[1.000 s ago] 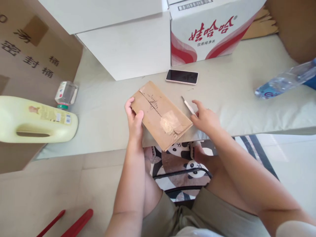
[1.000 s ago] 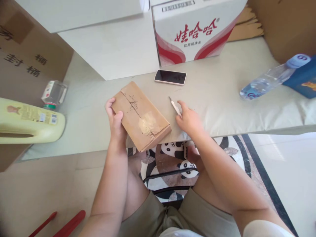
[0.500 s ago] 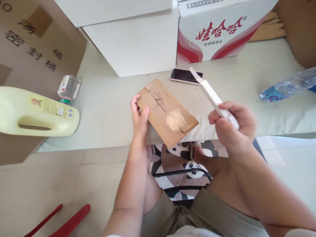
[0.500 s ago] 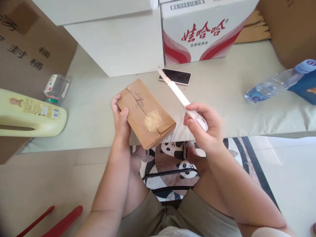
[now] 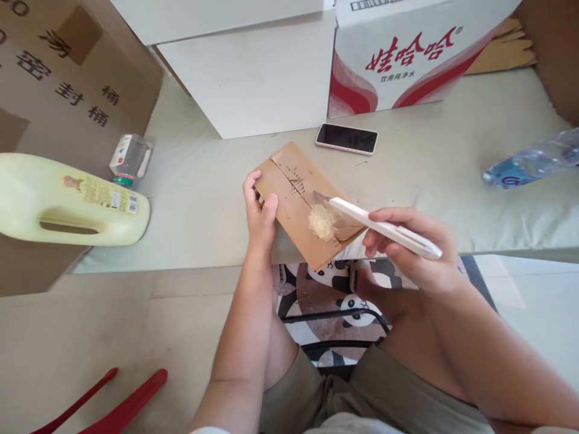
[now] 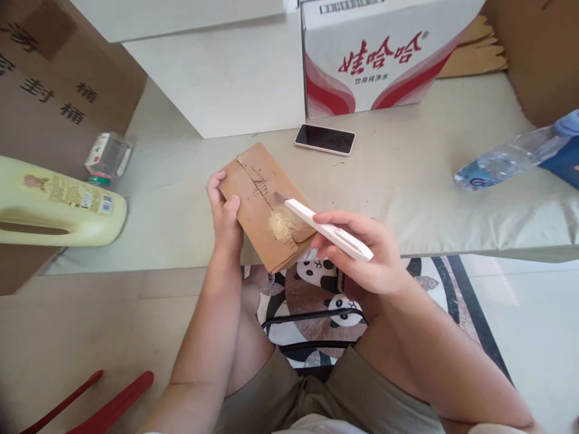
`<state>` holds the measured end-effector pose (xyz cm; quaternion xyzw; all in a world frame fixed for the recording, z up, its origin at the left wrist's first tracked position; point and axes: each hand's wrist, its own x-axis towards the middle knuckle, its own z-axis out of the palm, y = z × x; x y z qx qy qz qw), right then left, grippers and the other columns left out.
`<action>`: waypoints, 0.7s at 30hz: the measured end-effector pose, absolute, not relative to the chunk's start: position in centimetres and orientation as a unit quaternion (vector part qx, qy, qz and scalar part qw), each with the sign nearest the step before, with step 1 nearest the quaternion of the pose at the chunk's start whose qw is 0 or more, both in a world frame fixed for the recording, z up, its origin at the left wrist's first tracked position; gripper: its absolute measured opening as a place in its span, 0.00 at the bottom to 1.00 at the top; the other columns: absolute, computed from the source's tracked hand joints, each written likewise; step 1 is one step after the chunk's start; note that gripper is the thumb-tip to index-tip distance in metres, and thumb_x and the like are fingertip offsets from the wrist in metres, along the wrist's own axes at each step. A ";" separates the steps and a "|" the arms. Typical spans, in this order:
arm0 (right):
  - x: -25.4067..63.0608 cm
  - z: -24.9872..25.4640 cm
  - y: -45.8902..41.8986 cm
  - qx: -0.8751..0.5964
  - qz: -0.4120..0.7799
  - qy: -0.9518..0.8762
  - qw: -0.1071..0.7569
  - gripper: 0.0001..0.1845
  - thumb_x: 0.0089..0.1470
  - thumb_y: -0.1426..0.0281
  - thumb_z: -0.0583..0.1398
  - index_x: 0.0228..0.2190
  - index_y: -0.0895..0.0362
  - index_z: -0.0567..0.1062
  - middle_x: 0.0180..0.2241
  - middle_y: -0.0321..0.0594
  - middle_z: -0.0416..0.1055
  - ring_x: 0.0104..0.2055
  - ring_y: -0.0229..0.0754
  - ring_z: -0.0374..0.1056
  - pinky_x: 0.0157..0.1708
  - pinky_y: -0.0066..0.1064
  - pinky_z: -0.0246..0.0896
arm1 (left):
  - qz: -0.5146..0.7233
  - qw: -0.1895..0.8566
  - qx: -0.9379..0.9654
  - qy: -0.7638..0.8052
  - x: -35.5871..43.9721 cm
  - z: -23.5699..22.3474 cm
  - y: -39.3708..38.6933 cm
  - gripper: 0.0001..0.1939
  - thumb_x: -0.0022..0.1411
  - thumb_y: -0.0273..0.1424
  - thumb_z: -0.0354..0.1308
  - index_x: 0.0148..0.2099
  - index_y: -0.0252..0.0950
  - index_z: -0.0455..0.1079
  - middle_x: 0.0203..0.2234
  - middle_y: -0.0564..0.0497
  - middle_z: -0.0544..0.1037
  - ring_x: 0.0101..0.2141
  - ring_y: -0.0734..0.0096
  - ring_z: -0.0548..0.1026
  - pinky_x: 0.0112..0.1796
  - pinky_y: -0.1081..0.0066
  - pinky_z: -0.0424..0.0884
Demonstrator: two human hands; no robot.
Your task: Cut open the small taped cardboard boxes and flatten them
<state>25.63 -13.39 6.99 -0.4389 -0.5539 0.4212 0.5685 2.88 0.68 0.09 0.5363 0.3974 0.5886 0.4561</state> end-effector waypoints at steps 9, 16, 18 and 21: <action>25.2 6.5 -13.5 -0.499 0.346 -0.499 0.618 0.13 0.61 0.56 0.61 0.35 0.52 0.80 0.18 0.34 0.71 0.18 0.37 0.64 0.16 0.30 0.57 | 0.587 0.472 0.524 0.398 3.0 0.4 0.3 0.36 0.51 0.56 0.68 0.57 0.47 0.64 0.53 0.45 0.68 0.52 0.54 0.72 0.48 0.59 0.73; 24.8 7.5 -14.0 -0.547 0.206 -0.597 0.550 0.14 0.64 0.63 0.57 0.34 0.51 0.82 0.21 0.37 0.71 0.21 0.38 0.64 0.19 0.34 0.52 | 0.585 0.460 0.528 0.410 3.0 0.3 0.4 0.38 0.50 0.58 0.67 0.57 0.47 0.64 0.53 0.45 0.68 0.51 0.55 0.73 0.45 0.61 0.74; 24.6 7.7 -14.1 -0.549 0.213 -0.610 0.531 0.12 0.63 0.67 0.57 0.35 0.51 0.81 0.21 0.35 0.71 0.20 0.37 0.64 0.18 0.32 0.53 | 0.585 0.457 0.533 0.406 3.0 0.1 0.5 0.37 0.51 0.58 0.67 0.57 0.47 0.64 0.52 0.45 0.68 0.50 0.56 0.73 0.45 0.62 0.74; 24.2 7.9 -14.2 -0.556 0.223 -0.612 0.516 0.11 0.61 0.71 0.56 0.35 0.53 0.80 0.20 0.33 0.72 0.18 0.35 0.65 0.17 0.29 0.55 | 0.584 0.448 0.545 0.401 3.0 -0.2 0.7 0.37 0.51 0.58 0.66 0.57 0.47 0.63 0.51 0.45 0.68 0.49 0.57 0.72 0.45 0.62 0.73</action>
